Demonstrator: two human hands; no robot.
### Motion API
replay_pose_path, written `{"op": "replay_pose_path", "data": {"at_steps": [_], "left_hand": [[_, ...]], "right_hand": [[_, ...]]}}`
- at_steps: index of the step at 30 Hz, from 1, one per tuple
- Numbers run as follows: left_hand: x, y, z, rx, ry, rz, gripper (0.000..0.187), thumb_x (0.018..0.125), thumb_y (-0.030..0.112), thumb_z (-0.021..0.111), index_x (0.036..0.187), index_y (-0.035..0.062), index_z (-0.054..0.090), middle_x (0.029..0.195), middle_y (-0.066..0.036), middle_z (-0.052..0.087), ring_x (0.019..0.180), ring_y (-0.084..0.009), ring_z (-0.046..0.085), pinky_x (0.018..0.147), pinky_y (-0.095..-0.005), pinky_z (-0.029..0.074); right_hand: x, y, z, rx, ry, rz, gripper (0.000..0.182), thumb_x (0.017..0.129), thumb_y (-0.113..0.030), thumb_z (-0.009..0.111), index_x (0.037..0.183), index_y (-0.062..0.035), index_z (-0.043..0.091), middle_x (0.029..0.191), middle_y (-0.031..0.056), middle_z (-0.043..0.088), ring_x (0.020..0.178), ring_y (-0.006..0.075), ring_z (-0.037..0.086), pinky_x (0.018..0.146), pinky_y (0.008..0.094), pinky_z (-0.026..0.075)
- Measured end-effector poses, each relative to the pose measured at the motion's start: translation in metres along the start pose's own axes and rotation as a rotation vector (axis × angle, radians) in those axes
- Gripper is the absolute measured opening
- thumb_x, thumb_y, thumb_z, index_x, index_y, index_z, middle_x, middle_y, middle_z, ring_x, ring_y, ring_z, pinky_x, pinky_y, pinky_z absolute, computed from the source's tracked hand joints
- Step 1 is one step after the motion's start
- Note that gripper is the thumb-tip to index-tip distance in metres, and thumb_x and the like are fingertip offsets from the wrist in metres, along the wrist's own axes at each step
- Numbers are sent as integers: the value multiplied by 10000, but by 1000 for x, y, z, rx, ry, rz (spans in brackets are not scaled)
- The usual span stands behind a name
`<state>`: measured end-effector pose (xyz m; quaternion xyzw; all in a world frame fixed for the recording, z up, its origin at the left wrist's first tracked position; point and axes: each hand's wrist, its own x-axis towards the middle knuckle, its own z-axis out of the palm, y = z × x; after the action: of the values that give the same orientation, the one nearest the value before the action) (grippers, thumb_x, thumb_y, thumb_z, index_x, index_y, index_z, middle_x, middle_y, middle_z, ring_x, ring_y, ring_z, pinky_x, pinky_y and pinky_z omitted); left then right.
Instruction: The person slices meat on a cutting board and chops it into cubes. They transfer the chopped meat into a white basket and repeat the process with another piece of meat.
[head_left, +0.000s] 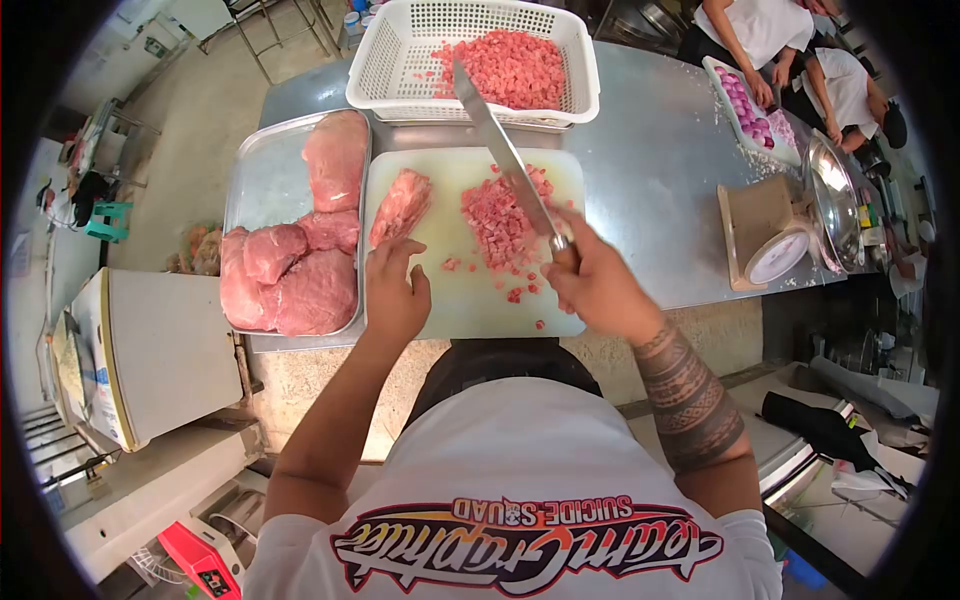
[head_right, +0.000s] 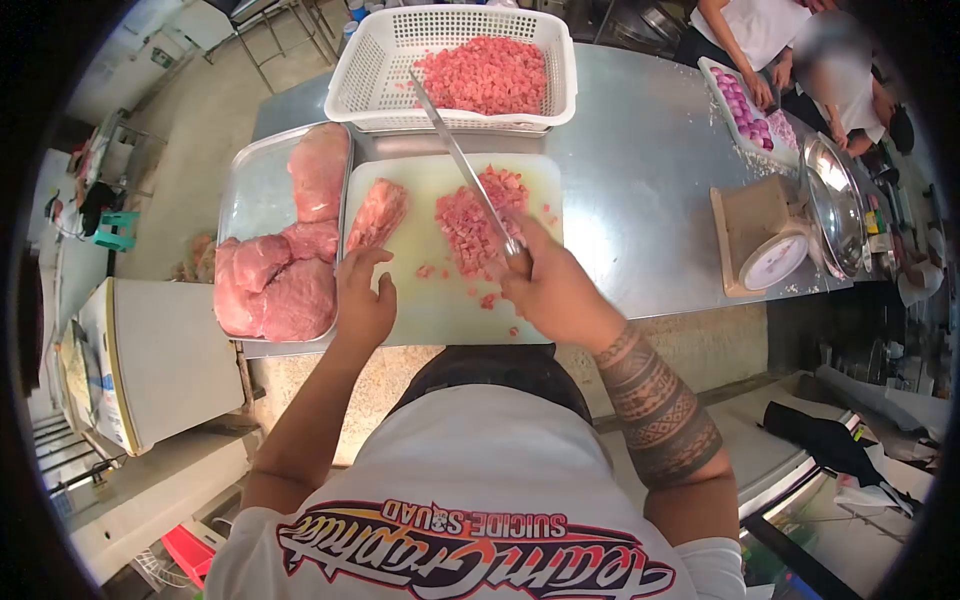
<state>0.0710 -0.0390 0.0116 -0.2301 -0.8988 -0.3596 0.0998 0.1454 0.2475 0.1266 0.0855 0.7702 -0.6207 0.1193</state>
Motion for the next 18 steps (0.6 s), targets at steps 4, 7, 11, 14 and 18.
{"op": "replay_pose_path", "data": {"at_steps": [4, 7, 11, 14, 18], "left_hand": [[-16, 55, 15, -19, 34, 171, 532, 841, -43, 612, 1362, 67, 628, 1476, -212, 573, 1380, -443, 513, 1149, -589, 386], [-31, 81, 47, 82, -115, 343, 653, 867, -14, 565, 1517, 41, 529, 1612, -244, 459, 1527, -456, 365, 1240, -604, 286], [-38, 85, 82, 147, -304, 273, 755, 888, -12, 503, 1632, -18, 369, 1687, -279, 351, 1597, -484, 250, 1293, -627, 160], [-47, 69, 95, 205, -434, 9, 801, 876, 21, 554, 1635, -61, 314, 1700, -294, 307, 1597, -511, 217, 1284, -665, 128], [-58, 63, 74, 258, -226, -49, 877, 861, 131, 663, 1644, -38, 305, 1714, -330, 219, 1579, -596, 142, 1251, -734, 103]], "right_hand": [[-2, 48, -3, 104, -59, 129, 460, 989, -1, 593, 1429, -9, 463, 733, 6, 543, 553, 103, 555, 490, 293, 473], [2, 55, 0, 342, -38, 218, 374, 996, -36, 597, 1353, -7, 488, 748, 7, 552, 531, 108, 546, 471, 295, 470], [-1, 65, -5, 454, -83, 205, 347, 988, -40, 604, 1317, -20, 495, 752, 10, 550, 521, 114, 549, 447, 282, 462], [-10, 61, -16, 340, -120, 163, 360, 986, -42, 607, 1333, -24, 510, 733, 14, 534, 549, 120, 567, 479, 304, 493], [-16, 62, -42, -395, -50, -203, 374, 969, -58, 632, 1335, -35, 556, 704, 46, 577, 608, 183, 648, 572, 375, 557]]}}
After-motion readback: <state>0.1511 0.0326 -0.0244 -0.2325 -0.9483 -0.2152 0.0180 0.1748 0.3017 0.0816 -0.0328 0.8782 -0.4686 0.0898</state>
